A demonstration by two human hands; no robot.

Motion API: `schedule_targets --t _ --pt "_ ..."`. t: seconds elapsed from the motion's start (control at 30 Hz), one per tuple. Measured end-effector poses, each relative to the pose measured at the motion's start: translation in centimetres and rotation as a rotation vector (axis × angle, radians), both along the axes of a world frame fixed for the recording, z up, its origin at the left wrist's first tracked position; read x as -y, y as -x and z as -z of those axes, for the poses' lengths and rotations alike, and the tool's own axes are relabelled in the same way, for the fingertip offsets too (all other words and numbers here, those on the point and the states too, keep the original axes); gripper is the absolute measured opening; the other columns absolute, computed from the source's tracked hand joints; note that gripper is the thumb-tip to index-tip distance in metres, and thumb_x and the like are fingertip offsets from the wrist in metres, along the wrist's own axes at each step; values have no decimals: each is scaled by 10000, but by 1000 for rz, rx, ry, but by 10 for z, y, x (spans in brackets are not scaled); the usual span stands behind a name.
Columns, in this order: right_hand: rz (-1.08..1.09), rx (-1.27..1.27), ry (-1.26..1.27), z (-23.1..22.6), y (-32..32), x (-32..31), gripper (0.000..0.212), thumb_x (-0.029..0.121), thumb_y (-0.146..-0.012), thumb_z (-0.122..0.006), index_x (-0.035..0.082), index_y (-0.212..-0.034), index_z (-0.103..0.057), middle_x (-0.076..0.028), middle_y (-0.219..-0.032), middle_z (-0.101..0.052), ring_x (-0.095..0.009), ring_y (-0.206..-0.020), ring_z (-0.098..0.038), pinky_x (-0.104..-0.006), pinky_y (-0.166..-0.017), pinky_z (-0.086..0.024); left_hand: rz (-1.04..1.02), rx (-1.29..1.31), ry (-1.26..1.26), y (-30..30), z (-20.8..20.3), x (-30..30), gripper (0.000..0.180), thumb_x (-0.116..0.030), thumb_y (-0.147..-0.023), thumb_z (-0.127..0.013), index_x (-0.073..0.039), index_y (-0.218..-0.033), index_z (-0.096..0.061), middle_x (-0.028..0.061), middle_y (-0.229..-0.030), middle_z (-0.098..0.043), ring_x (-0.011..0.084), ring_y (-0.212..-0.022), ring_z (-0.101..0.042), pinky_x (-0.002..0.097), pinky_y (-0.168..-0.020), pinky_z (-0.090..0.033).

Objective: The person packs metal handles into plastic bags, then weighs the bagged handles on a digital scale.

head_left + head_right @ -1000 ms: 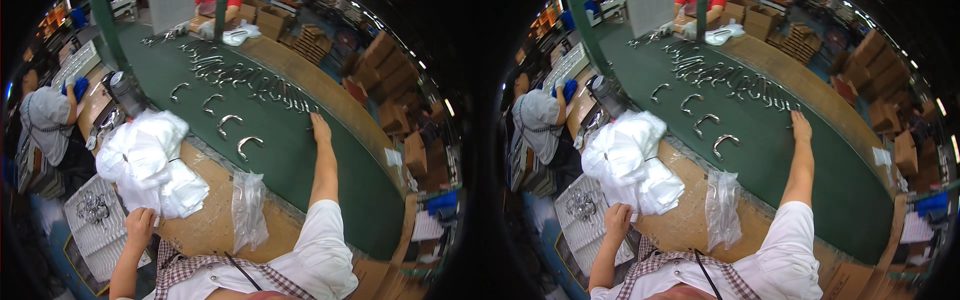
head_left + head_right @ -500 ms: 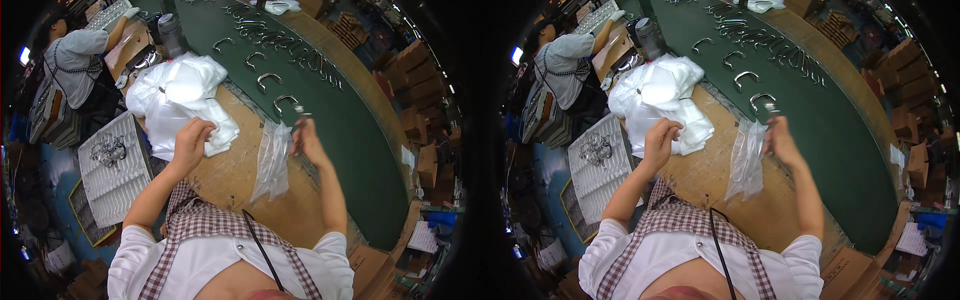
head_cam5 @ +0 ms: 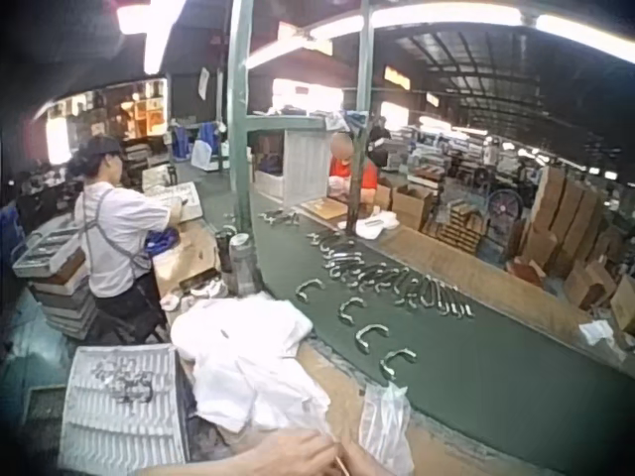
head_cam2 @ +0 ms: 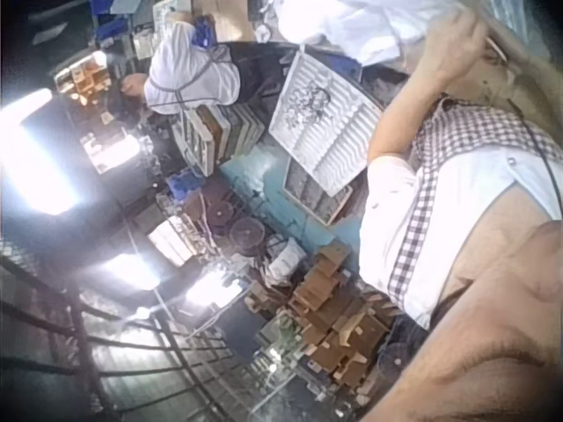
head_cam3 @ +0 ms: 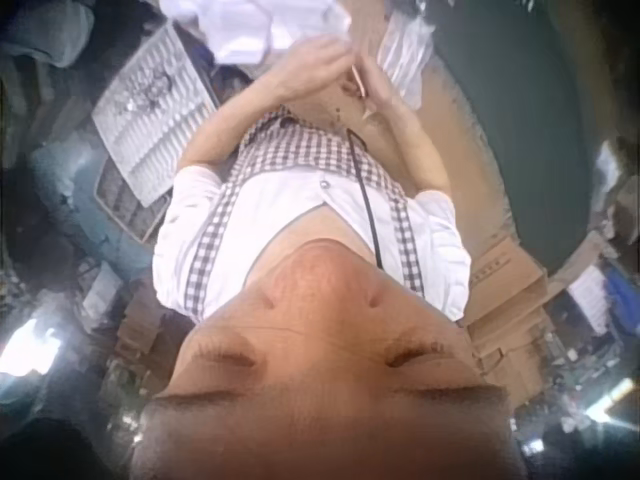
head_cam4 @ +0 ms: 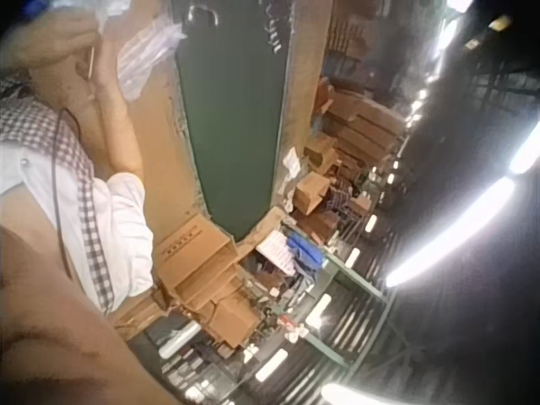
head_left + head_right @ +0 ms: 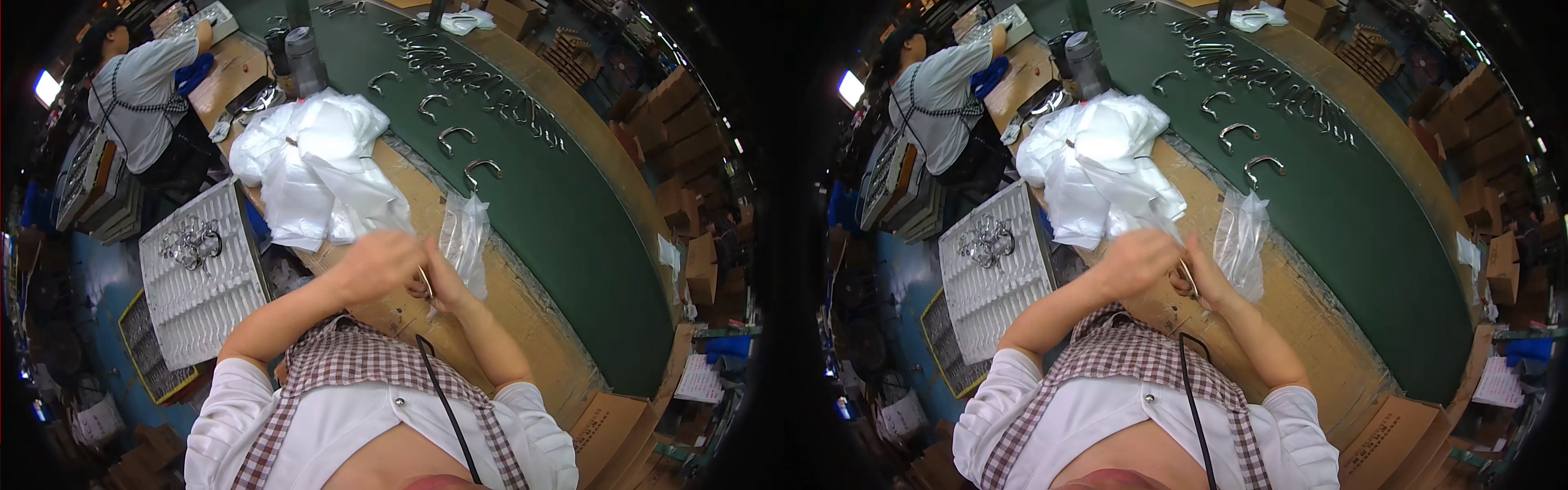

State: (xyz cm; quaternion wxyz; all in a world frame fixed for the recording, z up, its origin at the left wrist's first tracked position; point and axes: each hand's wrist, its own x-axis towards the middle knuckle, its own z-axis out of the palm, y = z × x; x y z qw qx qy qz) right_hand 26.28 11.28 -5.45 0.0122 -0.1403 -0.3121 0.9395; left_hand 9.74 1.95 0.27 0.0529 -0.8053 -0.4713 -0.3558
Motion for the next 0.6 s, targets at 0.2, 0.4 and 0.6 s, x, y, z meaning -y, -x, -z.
schedule_targets --t 0.2,0.4,0.6 --pt "245 301 -399 11 -8 18 418 410 -1014 -446 9 -1078 -547 -83 -905 -619 -157 -782 -596 -299 -695 -498 530 -223 148 -52 21 27 125 -152 -749 -575 -88 -855 -593 64 -864 -573 212 -828 -594 335 -694 -484" --pt "363 1114 -1606 20 -77 -35 459 339 -991 -447 -119 -1017 -459 -309 -842 -650 -488 -786 -631 -536 -716 -496 -332 -144 341 52 60 40 310 -115 -783 -575 -33 -1080 -607 144 -1086 -621 307 -1017 -586 421 -851 -462" --pt "130 1286 -1614 18 -80 -81 593 474 -967 -449 -108 -1002 -555 -311 -903 -658 -480 -843 -650 -517 -766 -521 -670 -504 291 138 102 58 384 -55 -786 -547 34 -1160 -561 189 -1089 -600 323 -1024 -585 400 -878 -473"
